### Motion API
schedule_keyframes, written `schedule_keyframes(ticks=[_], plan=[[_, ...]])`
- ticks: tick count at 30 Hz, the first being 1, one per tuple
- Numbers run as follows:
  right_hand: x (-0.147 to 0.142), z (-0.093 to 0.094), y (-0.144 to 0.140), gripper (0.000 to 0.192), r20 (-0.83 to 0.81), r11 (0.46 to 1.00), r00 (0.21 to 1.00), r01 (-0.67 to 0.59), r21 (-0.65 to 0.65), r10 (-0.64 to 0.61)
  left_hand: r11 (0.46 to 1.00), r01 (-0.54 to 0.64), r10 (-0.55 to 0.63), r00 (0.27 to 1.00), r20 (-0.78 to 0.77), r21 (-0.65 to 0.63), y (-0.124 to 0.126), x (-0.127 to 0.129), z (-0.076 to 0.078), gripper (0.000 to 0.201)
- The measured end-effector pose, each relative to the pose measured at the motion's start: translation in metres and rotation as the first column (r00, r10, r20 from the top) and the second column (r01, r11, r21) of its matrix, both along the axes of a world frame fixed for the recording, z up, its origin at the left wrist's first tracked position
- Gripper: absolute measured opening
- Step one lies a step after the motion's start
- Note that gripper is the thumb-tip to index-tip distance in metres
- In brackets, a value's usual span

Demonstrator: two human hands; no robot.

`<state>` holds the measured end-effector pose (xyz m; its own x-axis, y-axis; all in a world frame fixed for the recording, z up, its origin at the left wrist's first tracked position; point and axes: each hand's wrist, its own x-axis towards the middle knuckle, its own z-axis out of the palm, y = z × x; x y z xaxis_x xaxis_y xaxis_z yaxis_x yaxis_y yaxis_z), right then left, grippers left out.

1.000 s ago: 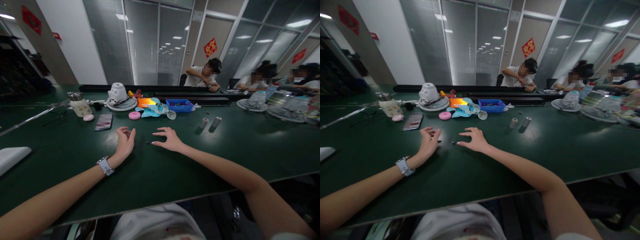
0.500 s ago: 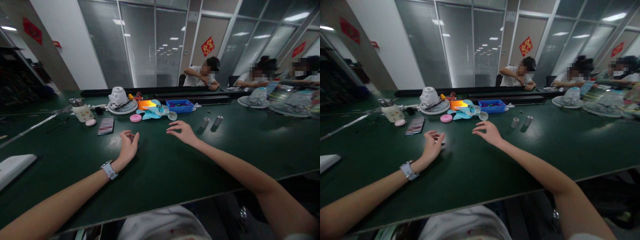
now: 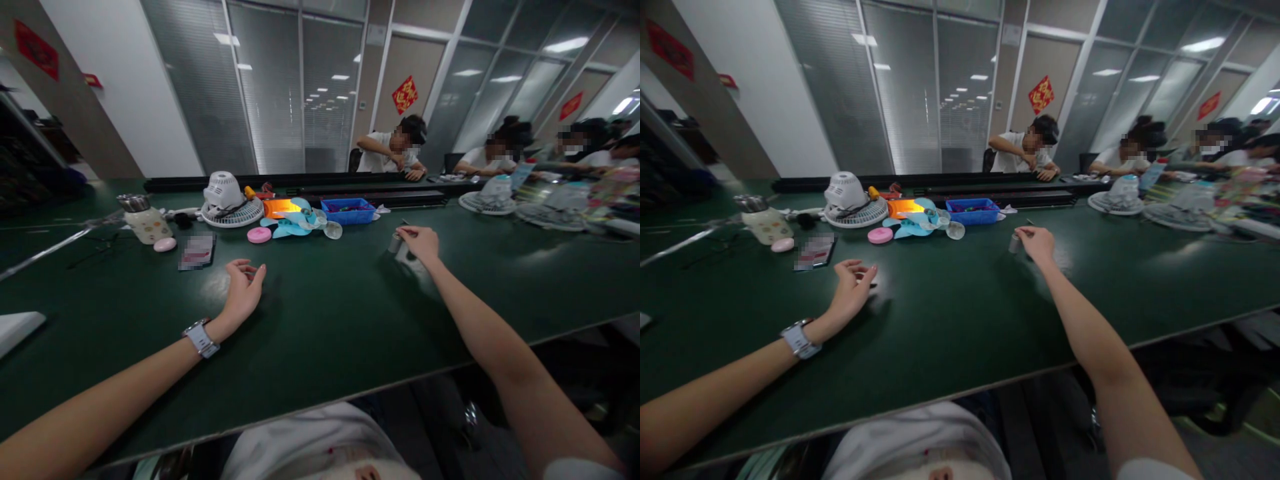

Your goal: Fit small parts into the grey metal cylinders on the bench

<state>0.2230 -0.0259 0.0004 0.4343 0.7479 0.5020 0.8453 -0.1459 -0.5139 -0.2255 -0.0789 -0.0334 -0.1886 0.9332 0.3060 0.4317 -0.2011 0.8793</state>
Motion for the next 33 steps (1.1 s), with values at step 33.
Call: schedule_keyframes(ticks=[33], plan=[[-0.051, -0.011, -0.011, 0.040, -0.256, 0.957, 0.923, -0.288, 0.036, 0.287, 0.999, 0.046, -0.045, 0.997, -0.063, 0.025, 0.001, 0.001, 0.000, 0.046]])
